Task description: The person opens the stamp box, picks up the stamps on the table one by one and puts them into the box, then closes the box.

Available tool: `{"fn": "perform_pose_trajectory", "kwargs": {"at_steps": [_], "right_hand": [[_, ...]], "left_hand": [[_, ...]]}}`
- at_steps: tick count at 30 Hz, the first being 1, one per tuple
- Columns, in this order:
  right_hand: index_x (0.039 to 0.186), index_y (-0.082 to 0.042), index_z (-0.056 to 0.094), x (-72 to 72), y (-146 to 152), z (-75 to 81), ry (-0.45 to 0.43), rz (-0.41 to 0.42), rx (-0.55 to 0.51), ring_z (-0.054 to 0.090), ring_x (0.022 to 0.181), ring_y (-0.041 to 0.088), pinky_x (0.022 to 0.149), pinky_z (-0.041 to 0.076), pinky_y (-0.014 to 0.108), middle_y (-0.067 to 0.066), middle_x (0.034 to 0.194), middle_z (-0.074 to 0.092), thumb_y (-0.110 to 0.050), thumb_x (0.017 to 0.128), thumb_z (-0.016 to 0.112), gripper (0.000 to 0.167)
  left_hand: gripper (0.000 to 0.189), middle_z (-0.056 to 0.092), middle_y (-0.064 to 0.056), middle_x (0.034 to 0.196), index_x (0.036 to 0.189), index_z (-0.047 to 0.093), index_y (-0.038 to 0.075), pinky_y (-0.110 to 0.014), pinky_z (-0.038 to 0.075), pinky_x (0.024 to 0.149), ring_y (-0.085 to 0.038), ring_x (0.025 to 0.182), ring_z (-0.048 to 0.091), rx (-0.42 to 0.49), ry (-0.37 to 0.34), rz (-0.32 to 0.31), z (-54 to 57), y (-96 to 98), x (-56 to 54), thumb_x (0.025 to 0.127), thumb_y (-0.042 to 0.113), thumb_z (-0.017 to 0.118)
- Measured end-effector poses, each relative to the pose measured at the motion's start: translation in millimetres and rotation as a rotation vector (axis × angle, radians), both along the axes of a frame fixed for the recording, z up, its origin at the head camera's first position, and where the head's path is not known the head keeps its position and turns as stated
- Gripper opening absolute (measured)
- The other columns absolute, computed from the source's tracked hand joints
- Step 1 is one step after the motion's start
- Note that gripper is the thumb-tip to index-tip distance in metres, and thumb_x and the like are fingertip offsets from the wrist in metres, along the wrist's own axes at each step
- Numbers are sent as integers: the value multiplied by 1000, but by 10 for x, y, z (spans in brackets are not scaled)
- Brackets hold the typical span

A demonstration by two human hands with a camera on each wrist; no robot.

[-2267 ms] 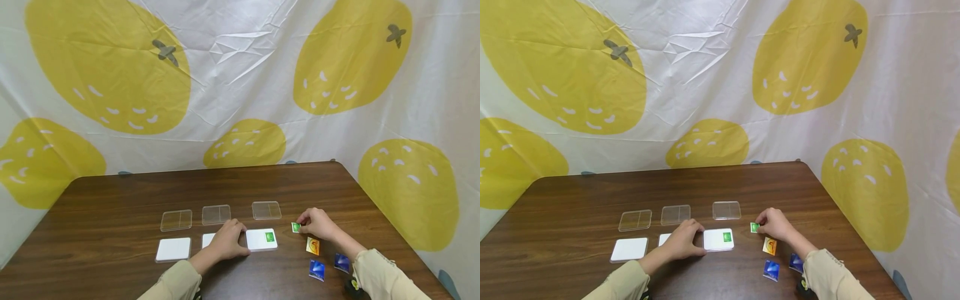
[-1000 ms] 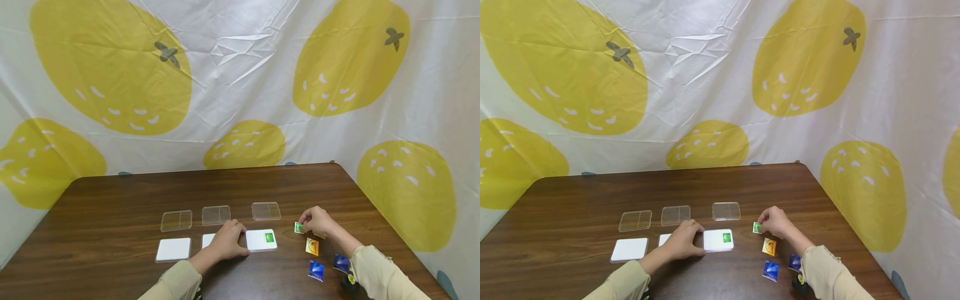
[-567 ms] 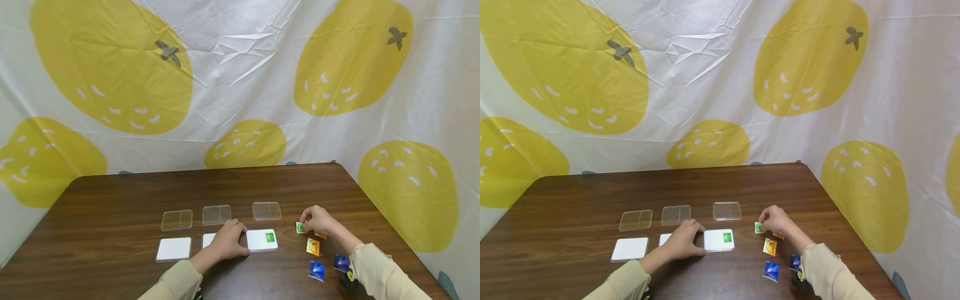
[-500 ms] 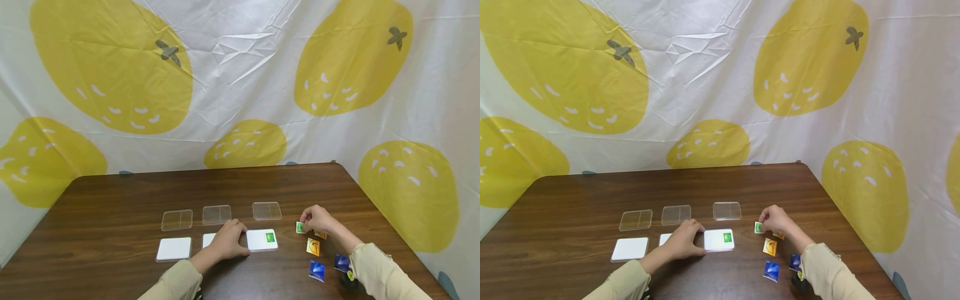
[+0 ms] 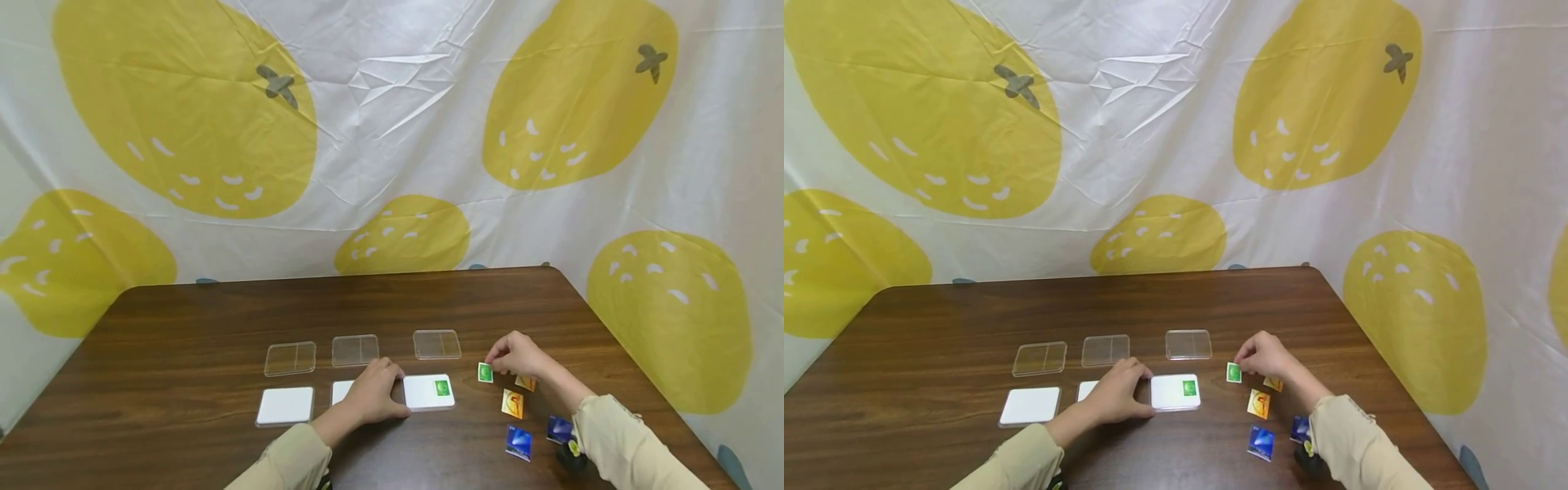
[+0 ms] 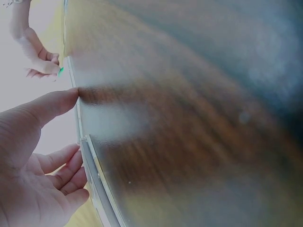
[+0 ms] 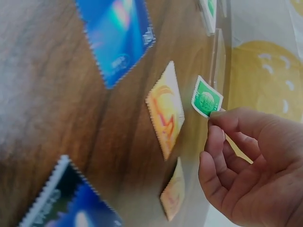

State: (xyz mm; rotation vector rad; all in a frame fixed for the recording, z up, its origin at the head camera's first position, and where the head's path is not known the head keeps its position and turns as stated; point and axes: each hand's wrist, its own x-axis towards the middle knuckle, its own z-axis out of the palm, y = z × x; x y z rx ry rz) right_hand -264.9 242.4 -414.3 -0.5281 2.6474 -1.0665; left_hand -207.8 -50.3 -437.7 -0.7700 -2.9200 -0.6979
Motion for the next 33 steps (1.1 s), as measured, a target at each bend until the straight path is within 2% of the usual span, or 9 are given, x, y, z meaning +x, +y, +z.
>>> {"fn": "perform_pose_trajectory", "kwargs": {"at_steps": [7,17,24,33], "right_hand": [[79,4,68,-10,-47,121,-68,60,-38,48,52,10,45,39,20,8,66,62,1,78,61,8],[79,4,69,114,-318,292,-107,114,-64,41,48,6,45,36,20,1,61,57,0,77,63,8],[77,4,69,145,-509,304,-98,208,-74,40,46,4,43,35,18,1,61,59,0,75,64,7],[74,1,69,141,-741,239,-75,264,-47,40,46,2,42,33,17,-4,59,57,-1,74,64,6]], "left_hand": [[51,56,-4,92,97,62,3,-30,45,77,-20,90,49,7,1,-6,9,-2,7,60,33,81],[50,56,-4,92,96,62,3,-31,45,78,-20,91,50,8,-2,-6,19,-4,14,60,32,81],[51,55,-4,92,96,62,3,-31,45,78,-20,91,50,10,2,-3,13,-8,20,60,33,81],[50,56,-4,90,94,62,4,-30,45,75,-21,89,50,14,12,8,12,-2,15,58,32,81]]}}
